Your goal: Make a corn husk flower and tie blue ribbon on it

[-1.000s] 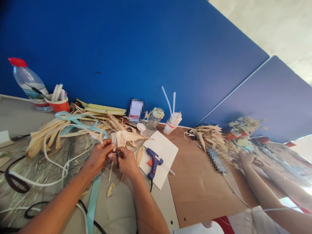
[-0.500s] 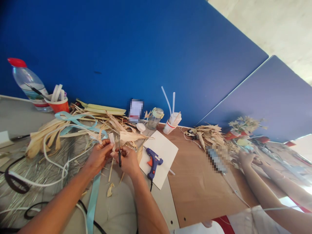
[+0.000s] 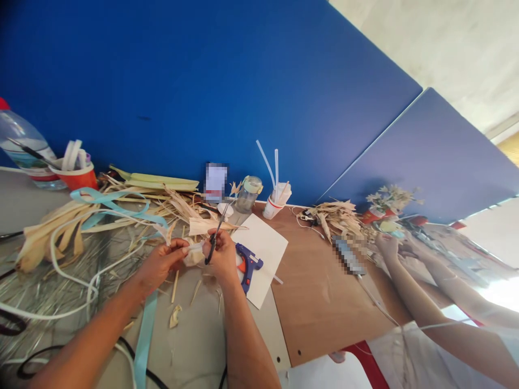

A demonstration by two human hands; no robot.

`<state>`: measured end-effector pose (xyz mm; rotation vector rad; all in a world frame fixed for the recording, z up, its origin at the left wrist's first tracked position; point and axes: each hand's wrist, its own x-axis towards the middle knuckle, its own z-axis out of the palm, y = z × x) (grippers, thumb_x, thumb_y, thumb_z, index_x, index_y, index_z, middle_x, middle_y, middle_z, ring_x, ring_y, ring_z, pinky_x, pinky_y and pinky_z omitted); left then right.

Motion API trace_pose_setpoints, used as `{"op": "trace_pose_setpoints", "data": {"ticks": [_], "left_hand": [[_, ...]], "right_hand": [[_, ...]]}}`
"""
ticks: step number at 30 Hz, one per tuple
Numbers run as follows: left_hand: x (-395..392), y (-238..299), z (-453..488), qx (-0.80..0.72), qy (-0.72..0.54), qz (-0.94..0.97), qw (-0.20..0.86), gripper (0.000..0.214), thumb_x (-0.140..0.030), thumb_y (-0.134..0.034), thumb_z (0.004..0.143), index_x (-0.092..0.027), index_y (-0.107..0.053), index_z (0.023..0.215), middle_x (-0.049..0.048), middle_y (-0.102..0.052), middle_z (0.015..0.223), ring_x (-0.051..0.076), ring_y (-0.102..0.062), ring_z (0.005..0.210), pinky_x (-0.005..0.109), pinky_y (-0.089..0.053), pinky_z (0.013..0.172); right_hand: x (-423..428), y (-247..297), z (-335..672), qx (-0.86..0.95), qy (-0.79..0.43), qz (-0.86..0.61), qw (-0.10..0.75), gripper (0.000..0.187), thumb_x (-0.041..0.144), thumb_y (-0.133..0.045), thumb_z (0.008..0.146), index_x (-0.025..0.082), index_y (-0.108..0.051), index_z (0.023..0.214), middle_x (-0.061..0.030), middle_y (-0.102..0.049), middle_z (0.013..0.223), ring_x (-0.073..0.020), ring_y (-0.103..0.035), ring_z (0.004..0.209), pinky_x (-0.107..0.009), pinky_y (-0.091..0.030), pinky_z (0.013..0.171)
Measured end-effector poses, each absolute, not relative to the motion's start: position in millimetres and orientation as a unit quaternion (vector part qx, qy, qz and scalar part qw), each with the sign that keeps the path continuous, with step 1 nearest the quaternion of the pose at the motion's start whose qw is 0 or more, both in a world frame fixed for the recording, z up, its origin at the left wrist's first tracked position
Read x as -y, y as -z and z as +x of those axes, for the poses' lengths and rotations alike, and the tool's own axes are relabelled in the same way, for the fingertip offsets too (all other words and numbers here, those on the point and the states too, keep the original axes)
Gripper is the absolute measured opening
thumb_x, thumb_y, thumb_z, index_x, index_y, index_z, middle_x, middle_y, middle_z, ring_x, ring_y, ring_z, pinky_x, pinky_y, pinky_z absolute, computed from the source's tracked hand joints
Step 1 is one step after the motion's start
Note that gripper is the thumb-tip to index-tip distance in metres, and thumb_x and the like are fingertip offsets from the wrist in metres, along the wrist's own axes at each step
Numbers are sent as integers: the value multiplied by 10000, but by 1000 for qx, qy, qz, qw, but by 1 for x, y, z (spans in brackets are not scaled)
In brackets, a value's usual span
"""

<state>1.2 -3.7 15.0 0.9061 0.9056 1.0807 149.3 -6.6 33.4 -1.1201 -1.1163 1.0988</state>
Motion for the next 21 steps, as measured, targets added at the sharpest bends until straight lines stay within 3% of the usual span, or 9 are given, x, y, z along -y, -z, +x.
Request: {"op": "trace_pose_setpoints", "data": {"ticks": [11, 15, 21], "left_hand": [[3, -21, -4, -334, -564, 259, 710, 230, -246, -773, 623, -152, -582, 710, -88, -425, 488, 7, -215, 362, 160, -215, 373], [1, -22, -3, -348, -606, 270, 662, 236, -280, -760, 642, -165, -563, 703, -112, -333, 433, 19, -212, 353, 167, -194, 368], [-6, -12, -4, -402, -659, 285, 569, 250, -338, -725, 667, -178, -554, 755, -110, -384, 440, 34, -246, 353, 185, -183, 378]], "right_hand": [[8, -30, 140, 462, -435, -483, 603, 265, 264, -614, 671, 205, -503, 904, 49, -485, 666, -96, -450, 566, -222, -366, 542], [10, -37, 146, 507, -465, -486, 539, 260, 279, -634, 668, 197, -542, 897, 36, -500, 690, -110, -465, 614, -232, -377, 583], [15, -48, 156, 616, -467, -470, 427, 283, 357, -635, 701, 176, -588, 913, 11, -510, 723, -129, -453, 657, -243, -365, 594]]}}
